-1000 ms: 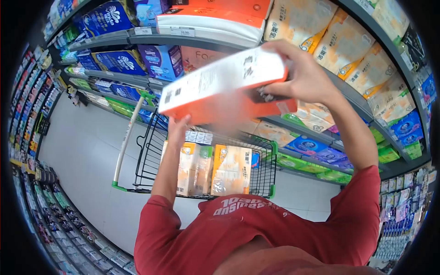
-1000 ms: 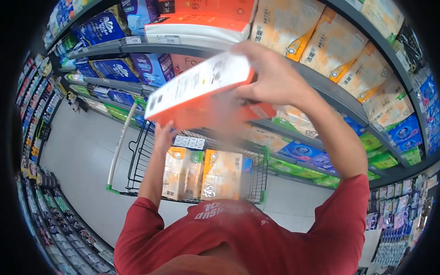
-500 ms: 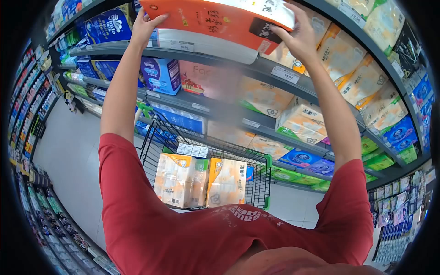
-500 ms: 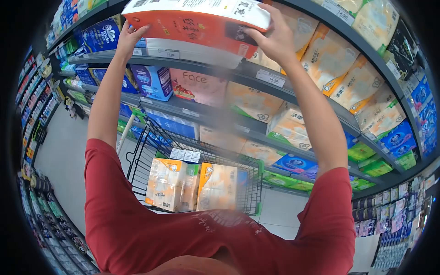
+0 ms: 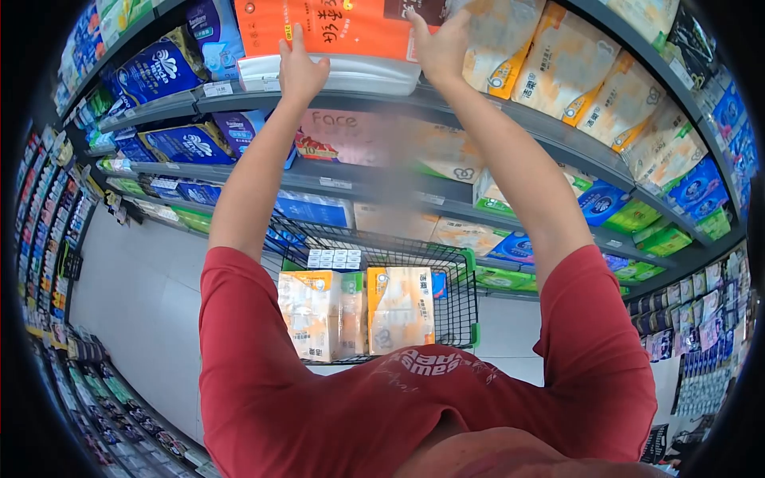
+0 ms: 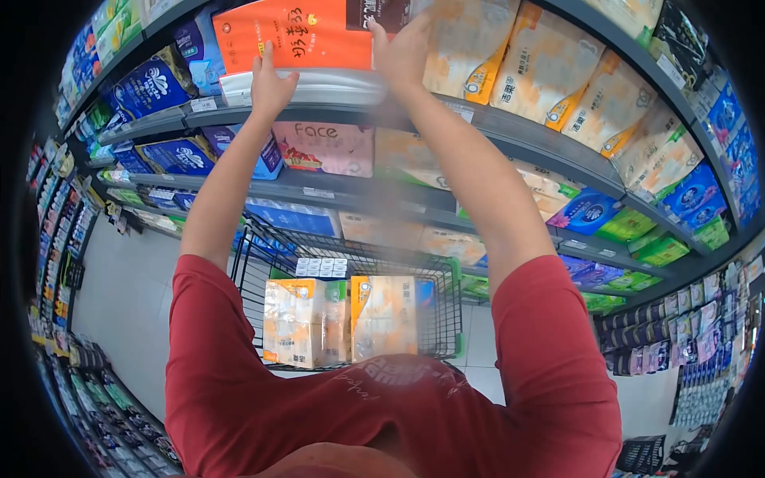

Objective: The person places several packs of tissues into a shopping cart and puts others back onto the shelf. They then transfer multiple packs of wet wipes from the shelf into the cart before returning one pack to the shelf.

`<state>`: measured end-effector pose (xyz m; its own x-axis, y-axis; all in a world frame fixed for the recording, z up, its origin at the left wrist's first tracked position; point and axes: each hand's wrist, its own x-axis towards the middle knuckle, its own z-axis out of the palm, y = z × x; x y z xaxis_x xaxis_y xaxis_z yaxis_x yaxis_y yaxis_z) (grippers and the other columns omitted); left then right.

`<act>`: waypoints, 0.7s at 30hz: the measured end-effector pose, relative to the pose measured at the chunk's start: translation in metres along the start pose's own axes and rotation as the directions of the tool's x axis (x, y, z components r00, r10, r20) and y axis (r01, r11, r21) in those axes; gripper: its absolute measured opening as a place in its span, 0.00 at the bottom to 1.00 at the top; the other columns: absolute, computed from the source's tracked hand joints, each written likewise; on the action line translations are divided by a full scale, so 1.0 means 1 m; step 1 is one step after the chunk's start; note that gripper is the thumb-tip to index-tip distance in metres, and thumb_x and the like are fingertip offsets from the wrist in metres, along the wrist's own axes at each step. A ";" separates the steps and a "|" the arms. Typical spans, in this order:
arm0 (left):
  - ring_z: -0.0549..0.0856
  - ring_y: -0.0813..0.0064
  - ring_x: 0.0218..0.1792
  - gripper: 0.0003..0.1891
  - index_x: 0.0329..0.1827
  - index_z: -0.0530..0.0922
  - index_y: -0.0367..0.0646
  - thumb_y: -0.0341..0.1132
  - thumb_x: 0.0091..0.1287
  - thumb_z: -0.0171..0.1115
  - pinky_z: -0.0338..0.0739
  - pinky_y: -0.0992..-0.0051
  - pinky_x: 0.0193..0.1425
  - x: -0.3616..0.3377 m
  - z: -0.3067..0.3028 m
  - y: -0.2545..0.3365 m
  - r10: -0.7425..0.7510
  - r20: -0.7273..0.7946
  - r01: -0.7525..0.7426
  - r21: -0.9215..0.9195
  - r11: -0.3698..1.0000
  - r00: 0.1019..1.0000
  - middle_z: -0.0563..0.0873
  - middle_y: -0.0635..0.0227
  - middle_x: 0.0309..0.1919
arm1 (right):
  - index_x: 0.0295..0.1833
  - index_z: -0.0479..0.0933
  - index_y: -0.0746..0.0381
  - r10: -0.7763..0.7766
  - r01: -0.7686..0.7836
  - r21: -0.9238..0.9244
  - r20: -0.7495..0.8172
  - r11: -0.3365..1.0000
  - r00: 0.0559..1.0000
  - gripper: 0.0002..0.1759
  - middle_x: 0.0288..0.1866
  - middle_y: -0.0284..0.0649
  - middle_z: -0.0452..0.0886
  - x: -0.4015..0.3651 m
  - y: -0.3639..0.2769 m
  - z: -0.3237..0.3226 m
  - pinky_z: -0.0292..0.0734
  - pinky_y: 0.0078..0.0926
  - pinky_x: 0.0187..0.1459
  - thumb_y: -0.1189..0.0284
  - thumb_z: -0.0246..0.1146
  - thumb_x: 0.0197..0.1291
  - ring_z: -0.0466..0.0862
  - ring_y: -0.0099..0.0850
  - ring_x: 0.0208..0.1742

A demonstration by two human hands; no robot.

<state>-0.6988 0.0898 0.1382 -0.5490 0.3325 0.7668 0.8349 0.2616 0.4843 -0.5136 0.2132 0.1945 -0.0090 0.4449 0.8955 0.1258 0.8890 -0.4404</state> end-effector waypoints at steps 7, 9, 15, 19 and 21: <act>0.70 0.41 0.65 0.49 0.77 0.50 0.50 0.40 0.52 0.68 0.69 0.59 0.66 0.014 -0.002 -0.002 -0.029 0.120 0.030 -0.006 1.000 0.992 0.53 0.31 0.70 | 0.60 0.58 0.72 -0.023 0.037 -0.117 0.118 0.992 0.993 0.35 0.54 0.61 0.70 -0.002 0.019 0.009 0.70 0.43 0.58 0.68 0.67 0.54 0.73 0.56 0.57; 0.68 0.42 0.67 0.51 0.78 0.48 0.54 0.41 0.50 0.68 0.69 0.60 0.67 0.024 0.000 -0.015 -0.004 0.182 0.005 -0.002 1.000 0.983 0.51 0.31 0.71 | 0.66 0.51 0.75 0.176 -0.134 -0.116 0.558 0.984 0.811 0.44 0.59 0.65 0.66 0.002 0.023 -0.006 0.69 0.44 0.60 0.65 0.67 0.53 0.70 0.55 0.62; 0.56 0.49 0.75 0.52 0.78 0.49 0.54 0.40 0.51 0.71 0.61 0.65 0.72 0.031 0.001 -0.031 0.014 0.253 0.002 -0.065 0.998 0.967 0.52 0.35 0.73 | 0.72 0.34 0.77 -0.262 0.337 -0.221 0.307 0.915 0.915 0.57 0.54 0.69 0.73 -0.040 0.032 0.012 0.73 0.47 0.57 0.60 0.66 0.54 0.77 0.58 0.55; 0.67 0.48 0.69 0.53 0.79 0.46 0.55 0.38 0.52 0.71 0.67 0.65 0.67 0.042 0.010 -0.047 -0.015 0.308 0.025 -0.027 0.999 0.951 0.48 0.35 0.74 | 0.70 0.53 0.72 -0.198 0.255 -0.280 0.215 0.926 0.956 0.44 0.46 0.63 0.80 -0.042 0.013 0.002 0.76 0.47 0.52 0.59 0.64 0.57 0.81 0.57 0.47; 0.81 0.54 0.57 0.39 0.74 0.63 0.51 0.38 0.56 0.68 0.75 0.67 0.57 0.041 0.011 -0.067 -0.019 0.367 0.131 -0.282 0.950 0.930 0.66 0.40 0.68 | 0.74 0.41 0.70 0.230 0.049 -0.396 0.625 0.917 0.746 0.57 0.53 0.69 0.76 -0.021 -0.030 -0.032 0.78 0.44 0.53 0.57 0.70 0.52 0.79 0.60 0.52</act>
<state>-0.7778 0.0954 0.1325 -0.5412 0.6364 0.5496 0.7329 0.0365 0.6794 -0.4857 0.1734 0.1912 -0.5979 0.6045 0.5264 0.5079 0.7938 -0.3346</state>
